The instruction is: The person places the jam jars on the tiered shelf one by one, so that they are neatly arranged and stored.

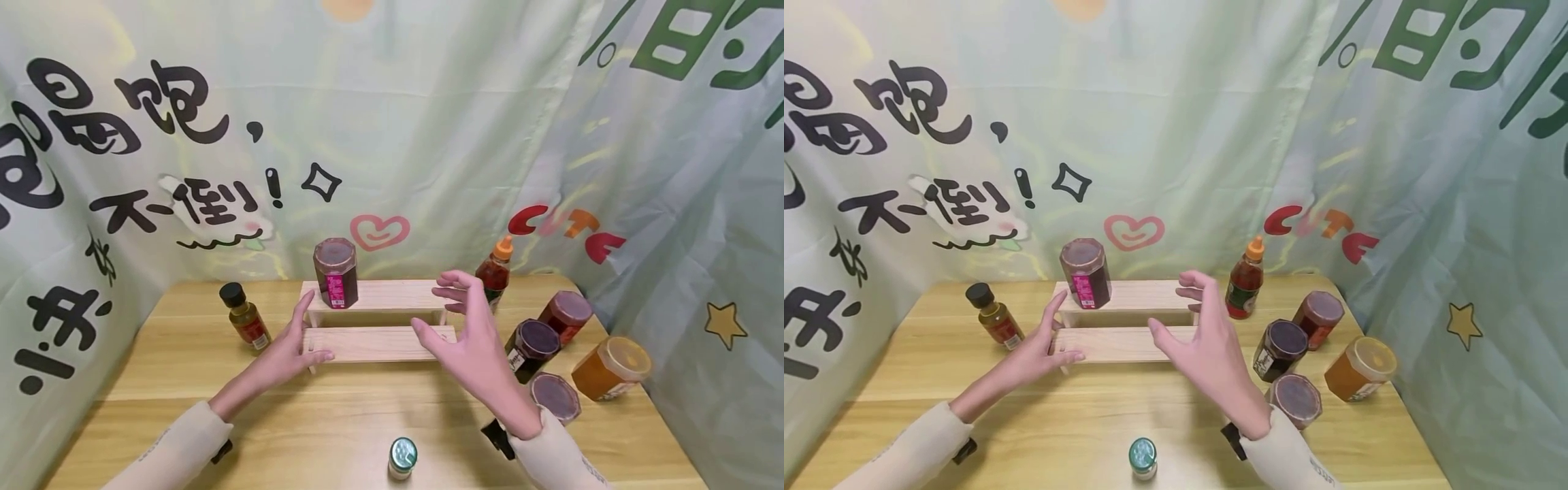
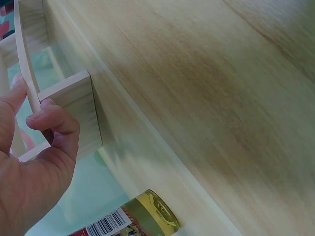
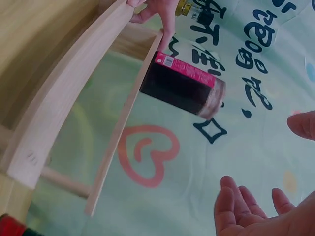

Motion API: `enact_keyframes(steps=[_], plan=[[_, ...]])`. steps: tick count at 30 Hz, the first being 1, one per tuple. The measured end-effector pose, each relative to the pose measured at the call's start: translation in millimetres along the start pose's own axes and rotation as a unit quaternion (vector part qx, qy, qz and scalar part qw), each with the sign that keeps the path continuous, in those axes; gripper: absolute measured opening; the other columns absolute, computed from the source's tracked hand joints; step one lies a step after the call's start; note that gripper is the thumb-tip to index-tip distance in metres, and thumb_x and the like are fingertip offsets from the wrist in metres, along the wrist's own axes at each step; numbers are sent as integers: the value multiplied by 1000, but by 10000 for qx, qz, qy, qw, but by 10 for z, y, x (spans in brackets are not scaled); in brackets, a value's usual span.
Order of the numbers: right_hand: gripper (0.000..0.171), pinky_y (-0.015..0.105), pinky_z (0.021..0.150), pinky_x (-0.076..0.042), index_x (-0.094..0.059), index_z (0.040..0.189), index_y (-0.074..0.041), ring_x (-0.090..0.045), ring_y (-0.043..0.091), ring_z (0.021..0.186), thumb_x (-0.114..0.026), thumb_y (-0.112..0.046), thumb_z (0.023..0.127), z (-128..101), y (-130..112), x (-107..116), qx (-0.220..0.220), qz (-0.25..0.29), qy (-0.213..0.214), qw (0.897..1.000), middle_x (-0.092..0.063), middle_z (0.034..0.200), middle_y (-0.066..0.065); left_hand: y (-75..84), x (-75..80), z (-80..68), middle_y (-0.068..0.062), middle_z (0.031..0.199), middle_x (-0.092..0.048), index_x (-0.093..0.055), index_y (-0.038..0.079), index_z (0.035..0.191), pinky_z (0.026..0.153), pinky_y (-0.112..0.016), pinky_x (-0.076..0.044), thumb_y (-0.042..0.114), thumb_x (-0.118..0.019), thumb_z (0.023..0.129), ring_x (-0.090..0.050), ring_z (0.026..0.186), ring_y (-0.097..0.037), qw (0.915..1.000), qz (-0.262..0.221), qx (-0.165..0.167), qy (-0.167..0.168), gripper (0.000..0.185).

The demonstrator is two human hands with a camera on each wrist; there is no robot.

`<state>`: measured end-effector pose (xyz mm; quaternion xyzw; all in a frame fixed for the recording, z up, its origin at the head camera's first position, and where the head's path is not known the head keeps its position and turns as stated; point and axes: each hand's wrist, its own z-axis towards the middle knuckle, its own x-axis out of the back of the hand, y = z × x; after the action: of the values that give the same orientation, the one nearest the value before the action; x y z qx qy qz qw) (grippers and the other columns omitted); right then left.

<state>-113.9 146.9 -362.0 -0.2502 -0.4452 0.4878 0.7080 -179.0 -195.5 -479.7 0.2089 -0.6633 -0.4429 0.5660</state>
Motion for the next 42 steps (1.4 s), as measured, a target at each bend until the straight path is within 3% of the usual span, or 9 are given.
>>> enact_keyframes(steps=[8, 15, 17, 22, 29, 32, 34, 38, 42], plan=[[66, 28, 106, -48, -49, 147, -4, -65, 23, 126, -85, -1, 92, -201, 96, 305, 378, -300, 351, 9982, -63, 138, 2, -13, -12, -6, -42, 151, -44, 6, 39, 175, 55, -37, -52, 29, -92, 92, -62, 53, -20, 10000, -58, 14, -45, 129], [67, 23, 102, -46, -52, 146, -6, -65, 23, 124, -86, 4, 89, -370, 134, 547, 259, -468, 309, 9981, -66, 135, -2, 20, -1, 10, -37, 132, -57, 6, 35, 175, 63, -39, -52, 29, -91, 93, -59, 51, -18, 10000, 58, -28, 9, 127], [68, 21, 103, -46, -54, 146, -7, -64, 20, 123, -87, 5, 88, -434, 143, 616, 228, -563, 316, 9977, -66, 135, -2, 15, 0, 17, -39, 146, -50, 5, 32, 176, 69, -42, -53, 29, -91, 94, -55, 51, -17, 9998, 153, -96, 43, 126], [60, 18, 96, -48, -62, 139, -11, -64, 11, 115, -87, 7, 87, -614, 172, 779, 112, -851, 423, 9954, -70, 127, 1, 10, 3, 30, -41, 169, -24, 3, 27, 176, 83, -52, -53, 32, -91, 93, -61, 73, -24, 9992, 301, -245, 89, 125], [53, 16, 98, -46, -69, 130, -8, -66, 9, 112, -85, 14, 85, -881, 318, 997, 180, -1051, 473, 9932, -72, 121, 6, 36, 7, 26, -44, 166, -26, 5, 27, 176, 76, -48, -56, 32, -90, 94, -66, 72, -30, 9994, 229, -268, 17, 126], [58, 17, 101, -44, -67, 133, -3, -65, 7, 115, -84, 17, 81, -1003, 417, 1078, 329, -1093, 526, 9921, -71, 122, 8, 29, 5, 13, -45, 164, -29, 6, 28, 176, 70, -43, -56, 30, -90, 94, -71, 70, -29, 9997, 136, -189, -27, 126], [64, 16, 103, -42, -65, 136, 0, -64, 7, 117, -85, 18, 78, -1073, 489, 1131, 373, -1153, 534, 9912, -71, 123, 7, 18, 7, 2, -47, 157, -37, 8, 31, 176, 63, -41, -55, 28, -90, 94, -67, 57, -27, 9999, 15, -107, -79, 127], [79, 16, 108, -40, -61, 141, 3, -59, 7, 124, -90, 19, 69, -1173, 646, 1245, 524, -1261, 345, 9900, -67, 130, 9, -9, 9, -2, -44, 142, -51, 7, 32, 176, 65, -40, -53, 30, -91, 94, -61, 54, -17, 9999, 81, -123, -15, 128], [97, 16, 111, -36, -56, 148, 5, -52, 7, 132, -97, 14, 60, -1239, 806, 1341, 699, -1416, -42, 9874, -60, 139, 9, -19, 9, 3, -43, 150, -46, 7, 35, 176, 67, -42, -52, 32, -92, 93, -52, 52, -11, 9998, 151, -99, 25, 129]])
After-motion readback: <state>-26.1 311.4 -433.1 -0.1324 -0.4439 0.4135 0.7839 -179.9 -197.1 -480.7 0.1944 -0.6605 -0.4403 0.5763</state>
